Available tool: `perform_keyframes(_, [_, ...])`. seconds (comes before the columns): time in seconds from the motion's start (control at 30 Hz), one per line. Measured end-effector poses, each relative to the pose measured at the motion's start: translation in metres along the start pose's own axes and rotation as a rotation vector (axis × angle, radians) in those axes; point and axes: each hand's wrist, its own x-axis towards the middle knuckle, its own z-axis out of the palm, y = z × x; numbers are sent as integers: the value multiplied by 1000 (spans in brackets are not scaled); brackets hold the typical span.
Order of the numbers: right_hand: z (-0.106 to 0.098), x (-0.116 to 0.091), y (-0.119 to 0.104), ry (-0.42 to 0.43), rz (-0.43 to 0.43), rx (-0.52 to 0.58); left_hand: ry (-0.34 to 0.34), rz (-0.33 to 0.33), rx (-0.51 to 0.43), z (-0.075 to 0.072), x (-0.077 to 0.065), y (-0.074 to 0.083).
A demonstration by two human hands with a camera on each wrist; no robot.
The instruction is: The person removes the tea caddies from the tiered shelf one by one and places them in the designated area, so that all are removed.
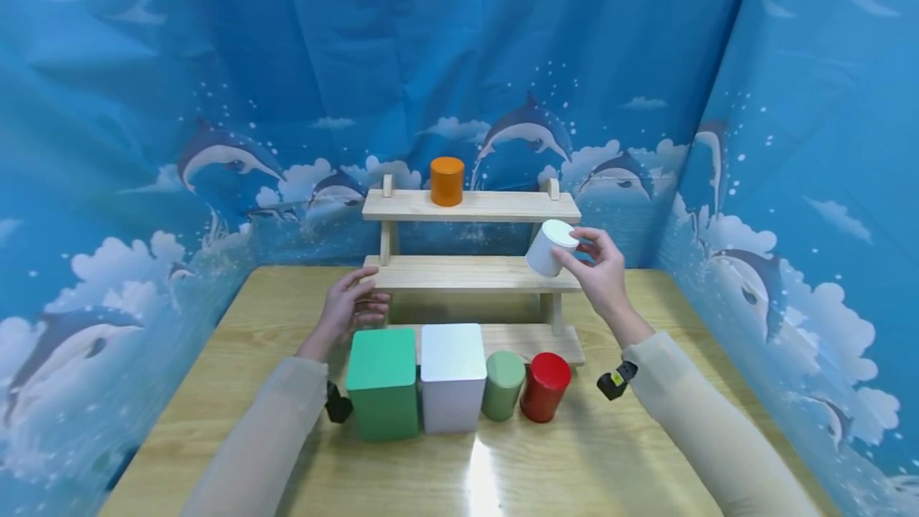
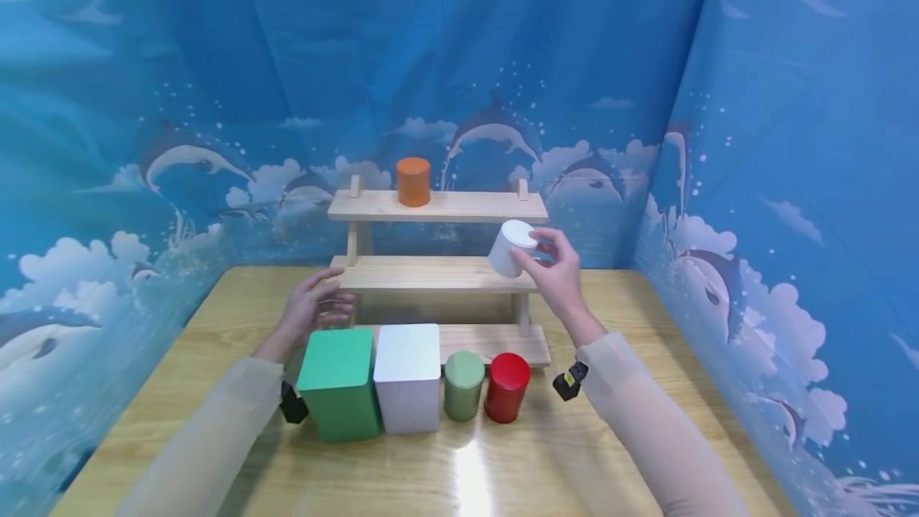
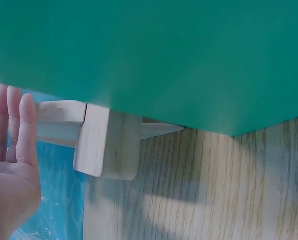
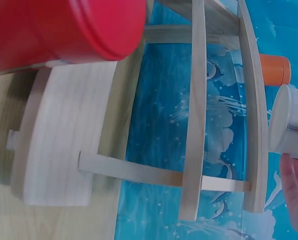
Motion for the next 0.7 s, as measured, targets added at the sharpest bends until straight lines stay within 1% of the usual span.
perform_keyframes(0.2, [-9, -9, 5, 7, 1, 4, 0, 0, 0, 1, 0, 0])
perform_keyframes(0.27, [-12, -13, 7, 7, 9, 26, -1, 2, 0, 1, 0, 0])
perform_keyframes(0.43, [-21, -19, 24, 13, 40, 93, 1, 0, 6, 1, 0, 0])
perform_keyframes(0.53, [-26, -22, 32, 21, 33, 108, 4, -1, 5, 0, 0, 0])
perform_keyframes(0.7, [-32, -29, 35, 41, 19, 166, -1, 0, -7, 0, 1, 0])
